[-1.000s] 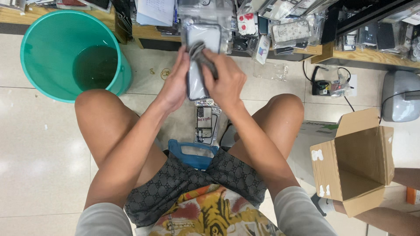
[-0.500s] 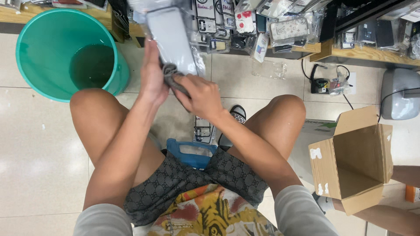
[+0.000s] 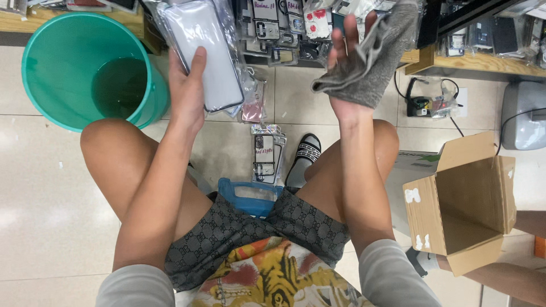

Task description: The person wipes the exterior of multiple packaged phone cases one at a time using a grey cloth, handling the items over their lap and moving them aside after cleaning.

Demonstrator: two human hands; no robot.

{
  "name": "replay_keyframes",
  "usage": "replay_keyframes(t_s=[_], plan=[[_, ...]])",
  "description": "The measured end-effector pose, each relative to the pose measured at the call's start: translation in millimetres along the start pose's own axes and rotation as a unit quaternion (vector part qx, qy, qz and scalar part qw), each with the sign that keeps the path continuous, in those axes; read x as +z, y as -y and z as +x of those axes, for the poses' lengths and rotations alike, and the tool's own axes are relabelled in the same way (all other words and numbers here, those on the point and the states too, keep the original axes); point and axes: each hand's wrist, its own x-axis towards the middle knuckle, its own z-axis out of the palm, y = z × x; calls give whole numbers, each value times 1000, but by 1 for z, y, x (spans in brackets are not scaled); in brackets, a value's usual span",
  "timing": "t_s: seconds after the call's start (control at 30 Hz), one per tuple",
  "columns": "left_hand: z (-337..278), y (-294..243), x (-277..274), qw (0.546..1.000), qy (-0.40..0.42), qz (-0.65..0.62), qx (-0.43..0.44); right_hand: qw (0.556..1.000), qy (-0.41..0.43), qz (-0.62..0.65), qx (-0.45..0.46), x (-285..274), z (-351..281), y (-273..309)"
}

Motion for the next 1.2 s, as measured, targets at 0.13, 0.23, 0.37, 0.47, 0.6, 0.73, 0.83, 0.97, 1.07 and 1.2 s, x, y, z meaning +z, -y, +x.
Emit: replay_keyframes(t_s=[0.13, 0.23, 0.37, 0.47, 0.6, 0.73, 0.83, 0.97, 1.07, 1.2], plan=[[-1, 24, 3, 987, 61, 146, 32, 998, -44, 37, 4, 17, 1, 0], [-5, 38, 3, 936, 125, 325, 43, 993, -74, 90, 7, 21, 1, -2], [-26, 76, 4, 797, 215, 563, -43, 988, -122, 92, 23, 12, 0, -2], [-26, 175, -23, 749, 216, 623, -73, 981, -166, 88, 40, 0, -6, 1], [-52, 176, 4, 700, 239, 655, -156, 975, -197, 81, 56, -5, -7, 3], [-77, 251, -6, 670, 197, 699, -152, 990, -112, 63, 54, 22, -14, 1], [-101, 311, -12, 627, 163, 751, -127, 999, 20, 23, 32, 37, -16, 5], [-149, 375, -13, 582, 191, 784, -102, 1000, 24, -9, 6, 39, -15, 9], [-174, 364, -1, 604, 210, 764, -85, 999, -23, 18, 17, 38, -14, 10], [-163, 357, -4, 632, 226, 731, -127, 998, -6, 40, 45, 35, -11, 6]])
